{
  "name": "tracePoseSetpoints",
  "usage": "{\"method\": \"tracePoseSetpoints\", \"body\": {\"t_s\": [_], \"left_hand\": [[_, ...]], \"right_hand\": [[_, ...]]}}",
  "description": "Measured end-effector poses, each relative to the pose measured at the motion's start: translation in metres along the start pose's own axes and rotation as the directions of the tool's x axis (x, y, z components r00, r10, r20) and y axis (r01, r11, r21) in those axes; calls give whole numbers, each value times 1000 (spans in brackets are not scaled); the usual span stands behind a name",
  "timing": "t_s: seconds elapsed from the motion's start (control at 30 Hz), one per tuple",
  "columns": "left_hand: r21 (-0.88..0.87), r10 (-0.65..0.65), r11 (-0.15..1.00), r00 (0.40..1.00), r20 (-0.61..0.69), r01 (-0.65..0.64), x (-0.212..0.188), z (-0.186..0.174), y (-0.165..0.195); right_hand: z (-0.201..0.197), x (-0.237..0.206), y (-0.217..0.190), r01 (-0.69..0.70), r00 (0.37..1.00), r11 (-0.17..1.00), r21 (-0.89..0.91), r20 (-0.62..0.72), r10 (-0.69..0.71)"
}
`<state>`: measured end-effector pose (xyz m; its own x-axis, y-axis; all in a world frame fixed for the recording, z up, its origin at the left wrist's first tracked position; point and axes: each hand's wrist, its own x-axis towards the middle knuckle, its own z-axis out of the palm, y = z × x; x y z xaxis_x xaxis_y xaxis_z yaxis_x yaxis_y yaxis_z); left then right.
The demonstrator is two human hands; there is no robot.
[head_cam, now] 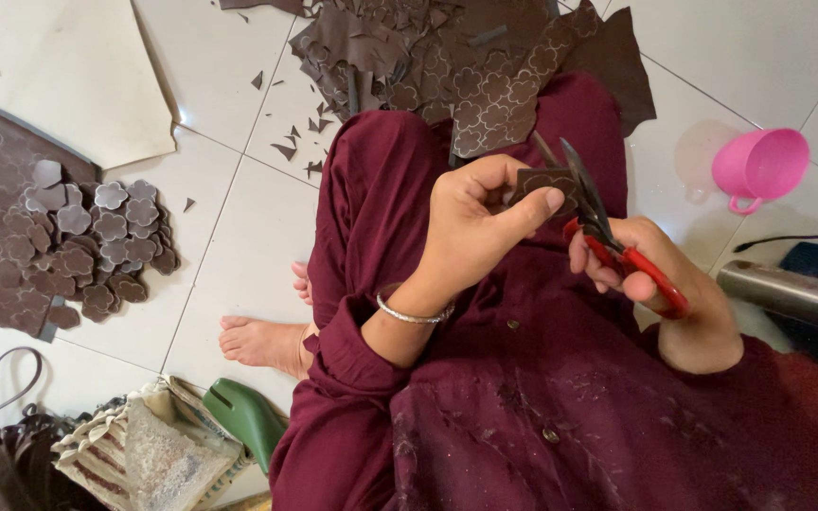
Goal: The person sits on the floor and uses red-handled scissors to cut flower-shaped pieces from a brown patterned fabric. They hold the fabric with the left hand and cut with the right, placing finished pieces into a growing pile on the floor.
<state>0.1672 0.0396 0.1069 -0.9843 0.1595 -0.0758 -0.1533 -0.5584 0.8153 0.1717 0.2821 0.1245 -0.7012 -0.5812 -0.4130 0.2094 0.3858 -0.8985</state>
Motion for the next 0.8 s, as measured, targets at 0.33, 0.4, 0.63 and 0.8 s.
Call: {"method": "tracePoseSetpoints", "body": {"t_s": [0.33, 0.4, 0.63, 0.8], "left_hand": [[42, 4, 999, 1000, 24, -5, 0, -3, 4], [-7, -29, 1000, 1000, 10, 29, 0, -2, 3], [-65, -67, 996, 998, -2, 66, 1, 4, 1], [-3, -28, 1000, 1000, 5, 28, 0, 5, 0]], "right_hand": [[-6, -5, -7, -36, 999, 998, -53, 4, 36], [-7, -5, -7, -39, 999, 997, -68, -2, 39], [-12, -5, -13, -7, 1000, 993, -116, 19, 9], [-11, -5, -12, -25, 999, 994, -106, 30, 28]]}}
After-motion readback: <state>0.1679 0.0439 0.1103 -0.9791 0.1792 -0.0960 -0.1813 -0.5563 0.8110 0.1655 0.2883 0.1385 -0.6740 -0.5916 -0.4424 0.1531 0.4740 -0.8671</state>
